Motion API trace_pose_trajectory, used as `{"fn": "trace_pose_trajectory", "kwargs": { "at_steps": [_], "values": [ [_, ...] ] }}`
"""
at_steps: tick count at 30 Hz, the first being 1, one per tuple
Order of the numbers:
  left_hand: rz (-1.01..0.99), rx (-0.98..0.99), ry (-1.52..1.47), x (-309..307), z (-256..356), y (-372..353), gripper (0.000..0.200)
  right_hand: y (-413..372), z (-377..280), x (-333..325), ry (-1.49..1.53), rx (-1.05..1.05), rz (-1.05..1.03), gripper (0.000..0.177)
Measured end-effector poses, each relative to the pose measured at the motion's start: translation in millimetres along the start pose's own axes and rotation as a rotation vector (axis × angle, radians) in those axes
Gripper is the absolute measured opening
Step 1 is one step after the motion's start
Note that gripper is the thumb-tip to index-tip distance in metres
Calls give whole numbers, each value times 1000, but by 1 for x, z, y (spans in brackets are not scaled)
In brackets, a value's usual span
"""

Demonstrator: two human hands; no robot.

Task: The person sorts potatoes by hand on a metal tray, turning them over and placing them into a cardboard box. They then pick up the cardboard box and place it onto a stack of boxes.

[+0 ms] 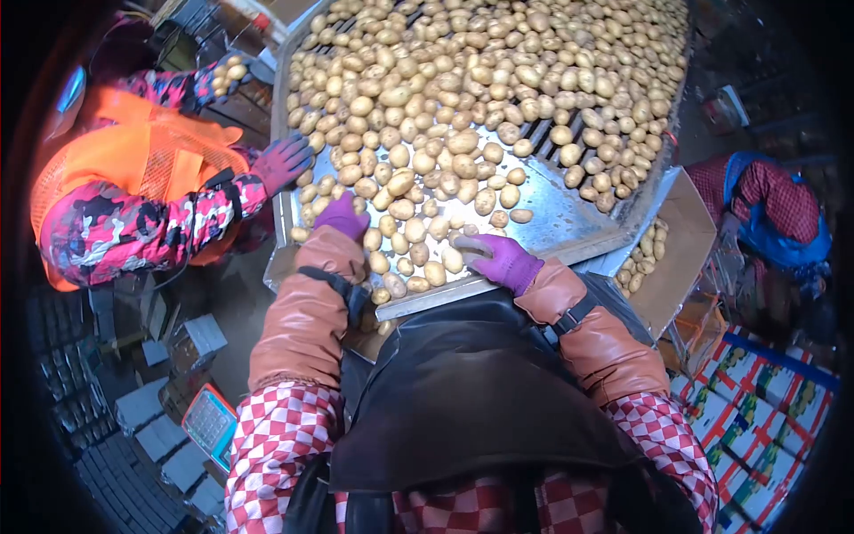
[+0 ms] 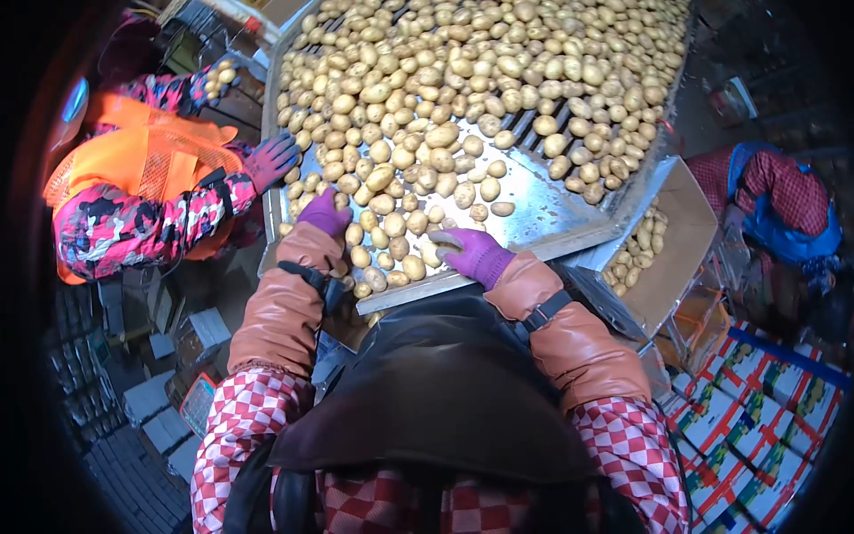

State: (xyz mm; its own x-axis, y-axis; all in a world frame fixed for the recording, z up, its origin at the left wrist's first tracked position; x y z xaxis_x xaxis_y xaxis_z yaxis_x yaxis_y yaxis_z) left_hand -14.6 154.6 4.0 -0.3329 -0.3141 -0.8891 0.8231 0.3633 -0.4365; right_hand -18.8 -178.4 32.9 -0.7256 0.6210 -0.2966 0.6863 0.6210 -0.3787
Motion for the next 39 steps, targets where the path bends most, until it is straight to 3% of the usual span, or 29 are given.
{"fn": "trace_pose_trajectory", "kwargs": {
  "at_steps": [2,4,5,6,7,10,13,14,15,17,18,20,22,23,24,25,26,28,30,31,32,34,35,38,39],
  "values": [
    [74,-33,-218,-4,-6,-8,61,-6,-2,-8,181,21,58,44],
    [169,-46,-502,12,8,-25,60,-10,13,-9,683,38,23,56],
    [8,161,-730,-22,59,-75,59,-17,9,-9,935,74,21,58],
    [-172,180,-746,-25,84,-93,62,-22,4,-7,1188,108,9,61],
    [-20,348,-667,-23,103,-97,57,-24,1,-5,1436,139,-6,63],
    [730,483,-356,-12,122,-45,59,-11,42,2,1098,129,123,52],
    [587,455,-113,17,136,-21,54,-42,65,-37,1142,-57,459,36],
    [300,566,-296,28,155,-21,54,-56,77,-65,1306,-94,532,37],
    [510,739,-193,26,170,-59,47,-75,94,-91,1474,-125,606,40],
    [339,807,-187,58,186,-81,50,-116,127,-136,1761,-262,744,50],
    [344,939,-164,66,189,-88,49,-131,132,-152,1764,-256,1021,55],
    [345,1067,-116,71,182,-97,47,-165,147,-170,1825,-279,1226,63],
    [356,914,-48,63,164,-85,47,-190,170,-174,1980,-343,1065,69],
    [620,885,-128,60,145,-80,50,-187,141,-166,1974,-245,1301,68],
    [361,763,-274,63,122,-64,50,-183,141,-160,1863,-230,1276,66],
    [551,852,-255,49,109,-70,49,-179,146,-153,1755,-216,1249,64],
    [504,785,-41,36,102,-72,49,-174,151,-146,1651,-196,1220,62],
    [409,488,-84,25,90,-60,46,-149,155,-133,1584,-179,1110,58],
    [669,279,23,26,84,-44,40,-121,150,-115,1478,-172,953,56],
    [1054,384,99,18,92,-44,37,-106,147,-103,1465,-101,808,55],
    [905,470,8,-1,104,-42,36,-91,140,-90,1445,-30,665,54],
    [629,550,-170,6,126,-19,37,-68,81,-65,846,278,543,53],
    [430,432,-73,6,142,-13,40,-57,79,-58,747,263,464,54],
    [405,308,-48,22,159,16,41,-28,83,-39,709,133,257,57],
    [345,273,-29,20,164,17,41,-21,80,-36,501,178,188,55]
  ]
}}
Point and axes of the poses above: each hand's wrist, its own y-axis towards the middle knuckle, its own x-axis out of the palm, z = x × y, the point moved 2 cm from there along y, towards the middle knuckle, and after that the axes turned 4 degrees about z, right-handed, at the moved point
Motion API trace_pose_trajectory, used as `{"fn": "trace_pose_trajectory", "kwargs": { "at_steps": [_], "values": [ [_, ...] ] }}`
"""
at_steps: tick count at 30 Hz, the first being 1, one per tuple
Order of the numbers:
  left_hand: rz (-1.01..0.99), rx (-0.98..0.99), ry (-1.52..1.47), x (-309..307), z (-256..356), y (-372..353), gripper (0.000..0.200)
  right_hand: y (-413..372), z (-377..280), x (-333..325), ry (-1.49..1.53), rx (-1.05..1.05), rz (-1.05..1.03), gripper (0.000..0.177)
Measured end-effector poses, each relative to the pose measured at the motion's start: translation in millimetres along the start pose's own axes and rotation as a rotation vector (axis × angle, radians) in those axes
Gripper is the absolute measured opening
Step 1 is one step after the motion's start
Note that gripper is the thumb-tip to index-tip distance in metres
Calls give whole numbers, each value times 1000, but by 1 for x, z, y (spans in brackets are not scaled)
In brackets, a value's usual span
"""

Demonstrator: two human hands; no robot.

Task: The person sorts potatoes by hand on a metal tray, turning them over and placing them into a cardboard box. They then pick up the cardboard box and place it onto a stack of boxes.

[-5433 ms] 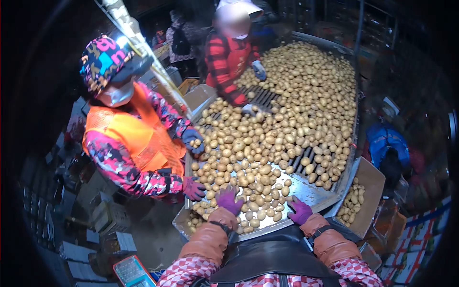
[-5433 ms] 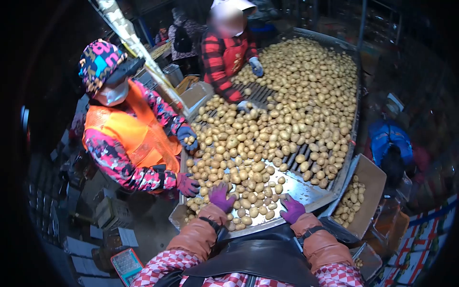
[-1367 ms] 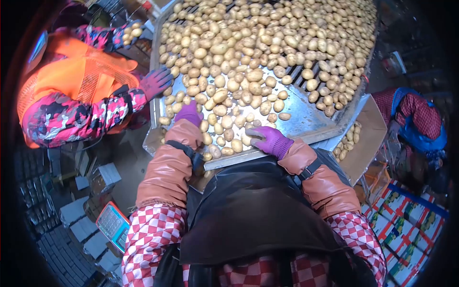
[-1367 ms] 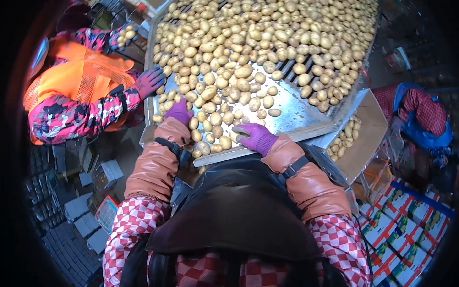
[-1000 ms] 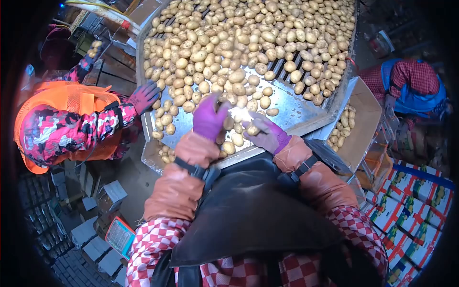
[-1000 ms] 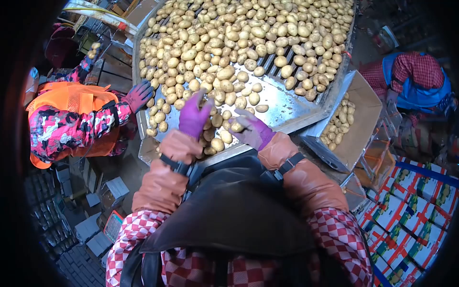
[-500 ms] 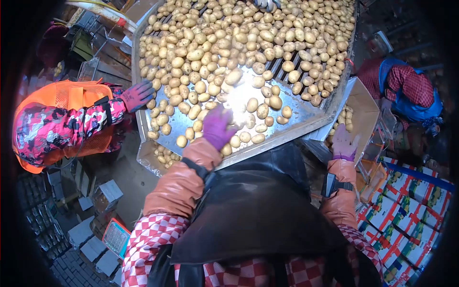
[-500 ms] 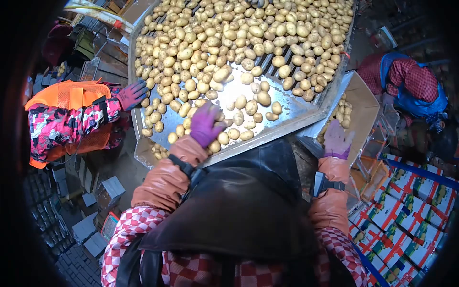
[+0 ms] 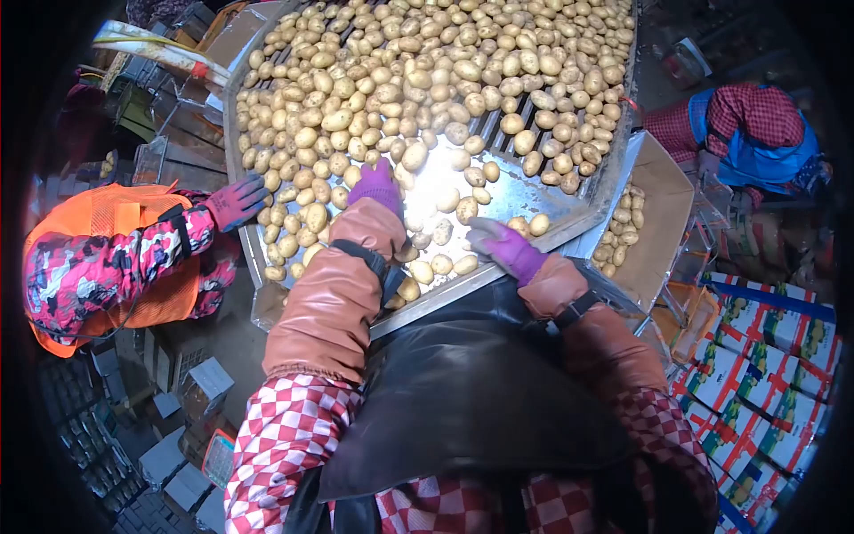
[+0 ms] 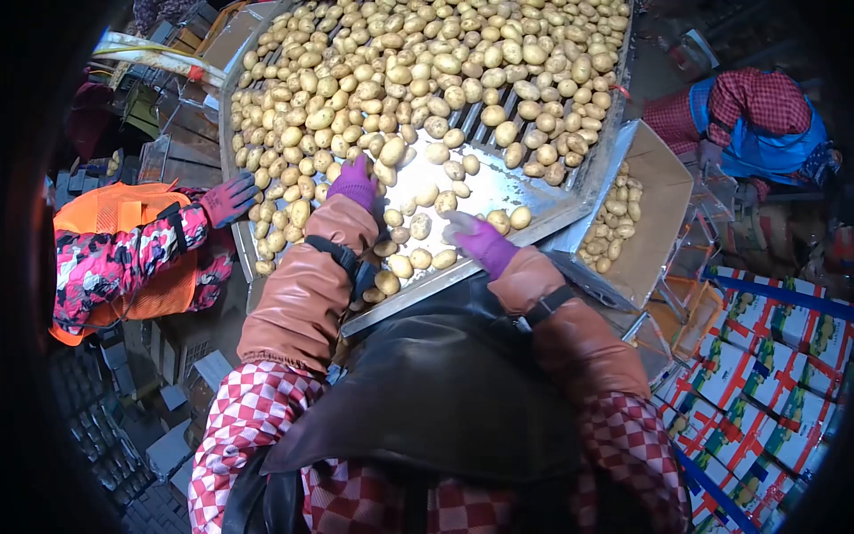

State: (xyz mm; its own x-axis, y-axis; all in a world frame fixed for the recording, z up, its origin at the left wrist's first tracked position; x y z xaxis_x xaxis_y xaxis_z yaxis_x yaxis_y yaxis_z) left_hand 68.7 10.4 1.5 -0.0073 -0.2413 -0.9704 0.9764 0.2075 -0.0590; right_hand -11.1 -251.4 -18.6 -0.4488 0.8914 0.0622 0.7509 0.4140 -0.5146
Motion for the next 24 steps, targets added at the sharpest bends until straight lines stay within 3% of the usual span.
{"fn": "trace_pose_trajectory", "kwargs": {
  "at_steps": [4,5,7,8,9,10,11,12,13,15,16,17,18,19,20,21,23,24],
  "values": [
    [-167,60,-272,-3,-24,26,50,-2,-1,26,89,-206,-161,51],
    [-239,7,-380,-17,-25,20,57,-10,-6,26,188,-120,-183,51],
    [-166,-84,-792,9,-44,15,60,-27,-18,21,387,51,-225,52],
    [-140,-282,-889,-41,-8,-21,62,-34,-23,21,469,91,-175,51],
    [-280,-276,-990,-42,4,-40,61,-35,-19,21,625,81,-178,50],
    [-368,-192,-891,-30,15,-56,56,-35,-12,22,781,72,-183,49],
    [-331,96,-862,-16,21,-71,49,-35,-8,24,936,65,-188,48],
    [-268,375,-840,-3,27,-87,42,-40,-24,32,855,119,-130,44],
    [-203,380,-1014,0,37,-94,38,-39,-20,28,732,76,-95,42],
    [-138,292,-923,-21,26,-85,35,-41,-16,13,476,-14,-22,38],
    [10,359,-826,-31,9,-77,31,-49,-20,-5,738,75,88,34],
    [170,406,-711,-41,-8,-70,26,-54,-5,-39,1001,5,80,38],
    [331,431,-592,-51,-25,-63,21,-65,5,-74,1330,-29,-80,50],
    [491,498,-539,-58,-47,-60,21,-84,-5,-97,1402,-199,190,62],
    [391,416,-397,-57,-75,-60,30,-109,-28,-106,1493,-201,422,71],
    [509,321,-188,-44,-96,-67,41,-122,-22,-126,1546,-248,468,71],
    [312,205,-147,-30,-98,-88,52,-125,-9,-139,1538,-319,499,71],
    [373,362,-112,-27,-89,-102,57,-120,-6,-136,1483,-340,483,70]
  ]
}}
Point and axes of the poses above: each hand's wrist, its own y-axis towards the middle knuckle, its own x-axis out of the palm, z = x × y, the point moved 2 cm from there along y, towards the middle knuckle, and after that the axes turned 4 degrees about z, right-handed, at the moved point
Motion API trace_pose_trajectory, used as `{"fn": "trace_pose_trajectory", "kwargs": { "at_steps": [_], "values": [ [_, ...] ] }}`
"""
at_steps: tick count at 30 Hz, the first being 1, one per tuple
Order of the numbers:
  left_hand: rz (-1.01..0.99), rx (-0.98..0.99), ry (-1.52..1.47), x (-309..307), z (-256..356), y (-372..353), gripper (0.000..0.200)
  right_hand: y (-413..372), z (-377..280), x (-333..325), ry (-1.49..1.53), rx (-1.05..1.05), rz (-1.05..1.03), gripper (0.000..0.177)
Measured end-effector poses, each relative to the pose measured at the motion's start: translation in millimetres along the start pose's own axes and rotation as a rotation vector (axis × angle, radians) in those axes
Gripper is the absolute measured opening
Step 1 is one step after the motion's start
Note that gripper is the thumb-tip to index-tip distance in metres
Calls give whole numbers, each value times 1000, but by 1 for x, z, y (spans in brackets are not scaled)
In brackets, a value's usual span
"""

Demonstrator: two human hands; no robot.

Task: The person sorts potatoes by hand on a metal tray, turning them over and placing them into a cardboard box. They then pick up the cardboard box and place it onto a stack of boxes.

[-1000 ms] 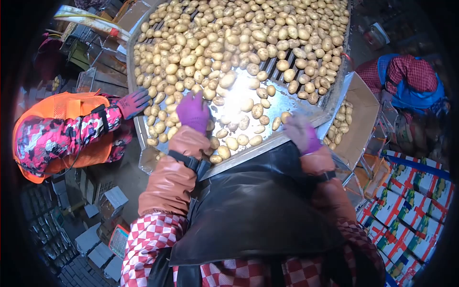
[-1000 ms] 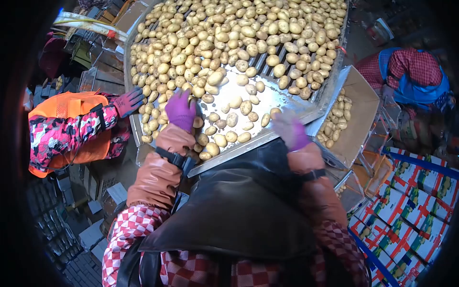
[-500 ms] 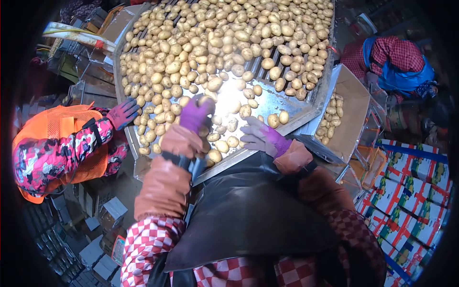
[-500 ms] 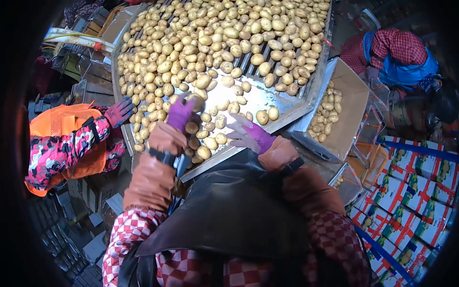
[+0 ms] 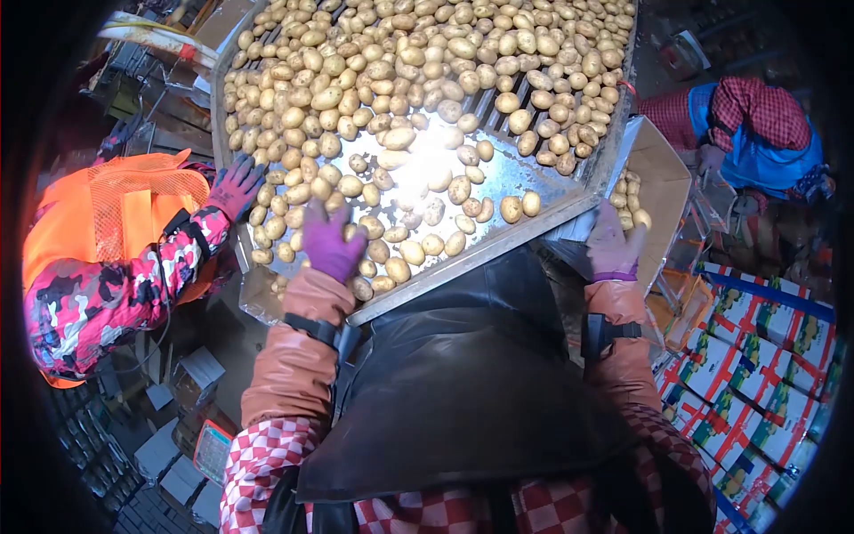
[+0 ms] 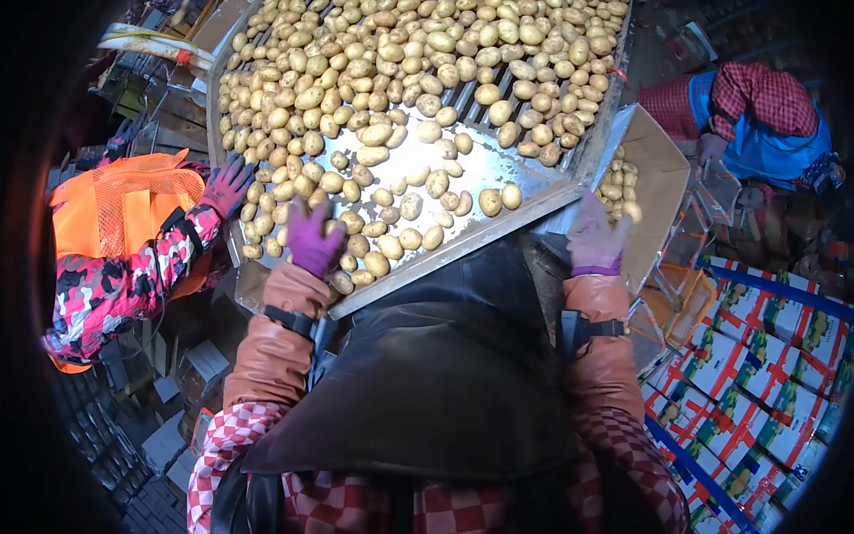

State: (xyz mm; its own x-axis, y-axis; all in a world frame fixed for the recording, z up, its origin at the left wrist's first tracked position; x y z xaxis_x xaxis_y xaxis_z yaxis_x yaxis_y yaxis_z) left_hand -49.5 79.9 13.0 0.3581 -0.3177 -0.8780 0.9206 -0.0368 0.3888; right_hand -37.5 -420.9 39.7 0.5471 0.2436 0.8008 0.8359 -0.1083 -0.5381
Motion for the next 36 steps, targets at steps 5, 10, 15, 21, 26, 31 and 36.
{"fn": "trace_pose_trajectory", "kwargs": {
  "at_steps": [5,10,15,21,26,31,36],
  "values": [
    [-347,-81,-207,-20,41,-22,70,1,74,22,-686,80,-132,57],
    [-313,-3,-23,-18,25,-38,70,32,130,56,-2067,-776,-525,49],
    [-230,-49,-28,-12,24,-50,65,48,180,53,-2799,-640,-739,40],
    [-139,34,-83,0,34,-53,60,59,177,24,-2400,-1087,-706,25],
    [-217,27,-19,7,31,-54,67,27,149,31,-1579,-486,-470,37],
    [-287,-2,-3,4,38,-47,70,-7,129,17,-378,462,-63,36],
    [-187,20,-24,9,33,-58,67,-16,136,-4,-564,510,45,28]
  ]
}}
Point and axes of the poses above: each hand's wrist, its own y-axis towards the middle knuckle, its own x-axis out of the palm, z = x × y, the point moved 2 cm from there along y, towards the middle knuckle, and after that the axes turned 4 degrees about z, right-handed, at the moved point
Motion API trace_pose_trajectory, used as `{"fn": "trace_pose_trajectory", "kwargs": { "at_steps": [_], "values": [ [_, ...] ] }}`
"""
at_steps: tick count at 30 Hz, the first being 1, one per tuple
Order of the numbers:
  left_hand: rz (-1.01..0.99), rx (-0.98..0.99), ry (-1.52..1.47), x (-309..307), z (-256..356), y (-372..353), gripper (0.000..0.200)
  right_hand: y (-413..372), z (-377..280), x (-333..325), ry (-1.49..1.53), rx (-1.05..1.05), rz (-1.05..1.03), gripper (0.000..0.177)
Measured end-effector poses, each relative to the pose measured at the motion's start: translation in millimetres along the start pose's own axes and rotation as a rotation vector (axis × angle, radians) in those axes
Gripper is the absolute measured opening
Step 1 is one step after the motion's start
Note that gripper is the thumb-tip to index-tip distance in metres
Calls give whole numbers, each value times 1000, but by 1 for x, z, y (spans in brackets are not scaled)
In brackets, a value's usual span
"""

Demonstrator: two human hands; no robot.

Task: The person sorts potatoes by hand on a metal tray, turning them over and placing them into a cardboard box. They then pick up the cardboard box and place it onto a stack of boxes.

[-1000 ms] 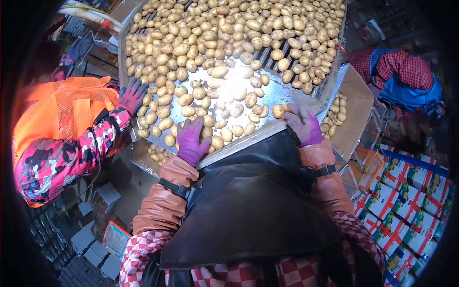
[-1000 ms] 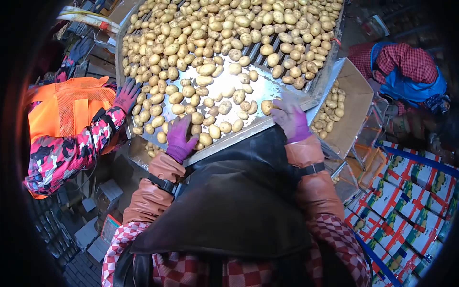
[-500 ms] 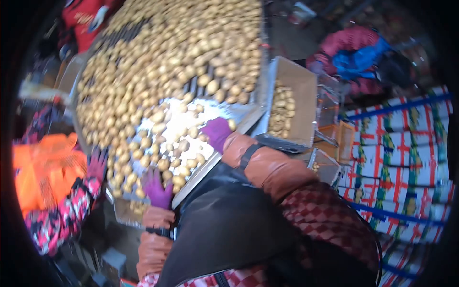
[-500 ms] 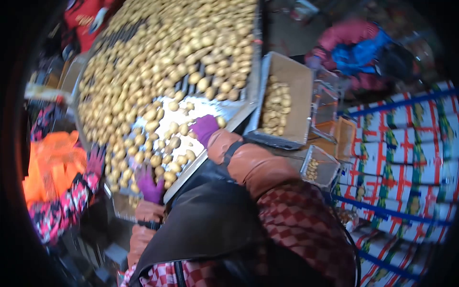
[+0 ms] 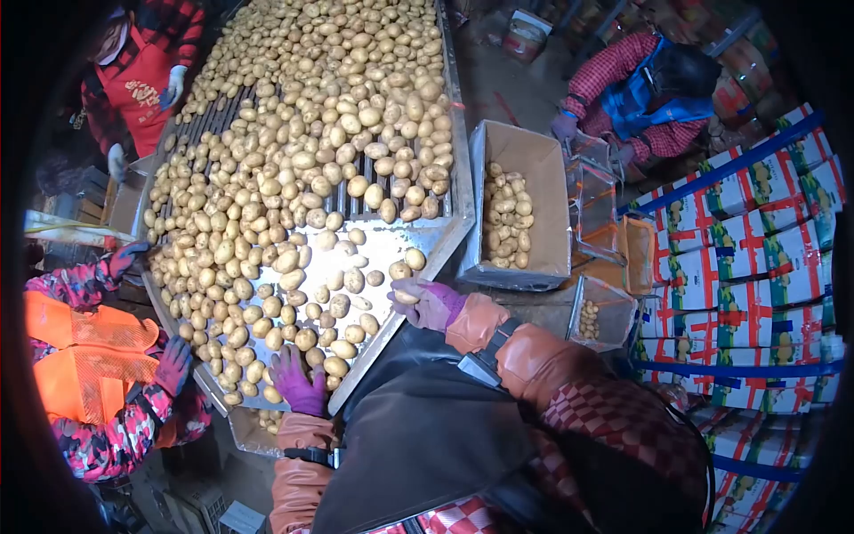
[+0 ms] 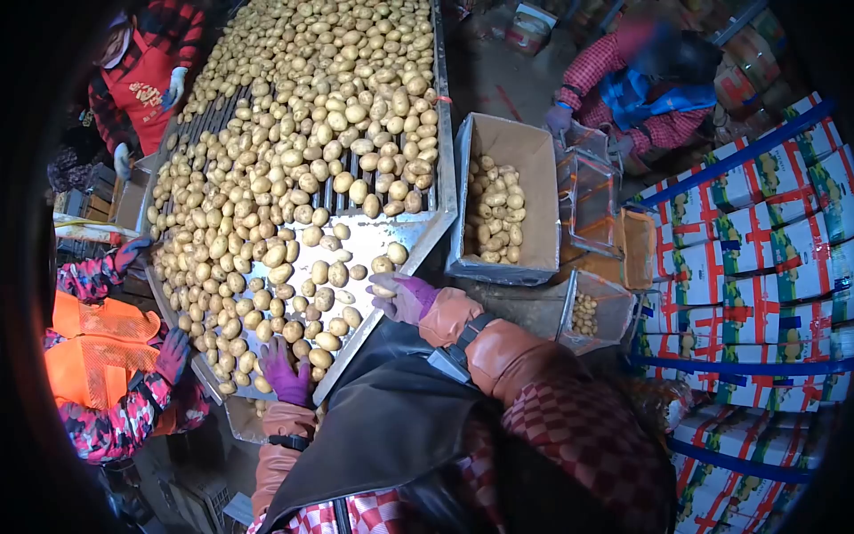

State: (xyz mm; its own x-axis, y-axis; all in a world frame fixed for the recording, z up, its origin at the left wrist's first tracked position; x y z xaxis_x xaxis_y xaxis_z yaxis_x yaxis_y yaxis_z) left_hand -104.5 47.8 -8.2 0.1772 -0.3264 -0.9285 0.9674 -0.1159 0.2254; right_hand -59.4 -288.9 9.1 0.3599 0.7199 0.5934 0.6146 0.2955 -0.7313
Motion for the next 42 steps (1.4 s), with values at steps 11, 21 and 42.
{"fn": "trace_pose_trajectory", "kwargs": {
  "at_steps": [11,21,42],
  "values": [
    [25,18,-28,2,-3,-8,64,-2,-5,3,-262,-156,-116,45],
    [-18,-67,-28,-16,-14,-16,68,3,12,3,-115,-275,-168,48],
    [-232,216,10,-28,38,9,66,10,11,-9,2,-58,-106,44]
  ]
}}
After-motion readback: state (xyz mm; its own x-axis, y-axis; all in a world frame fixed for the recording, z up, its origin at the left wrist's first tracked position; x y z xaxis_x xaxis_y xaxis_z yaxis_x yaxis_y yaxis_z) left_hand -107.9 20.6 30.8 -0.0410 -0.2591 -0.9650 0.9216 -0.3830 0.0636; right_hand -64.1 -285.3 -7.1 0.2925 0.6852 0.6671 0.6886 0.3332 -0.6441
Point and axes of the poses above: each hand's wrist, its own y-axis towards the middle knuckle, its own x-axis out of the palm, z = x × y, the point moved 2 cm from there along y, towards the middle knuckle, and after that the axes turned 4 degrees about z, right-handed, at the moved point
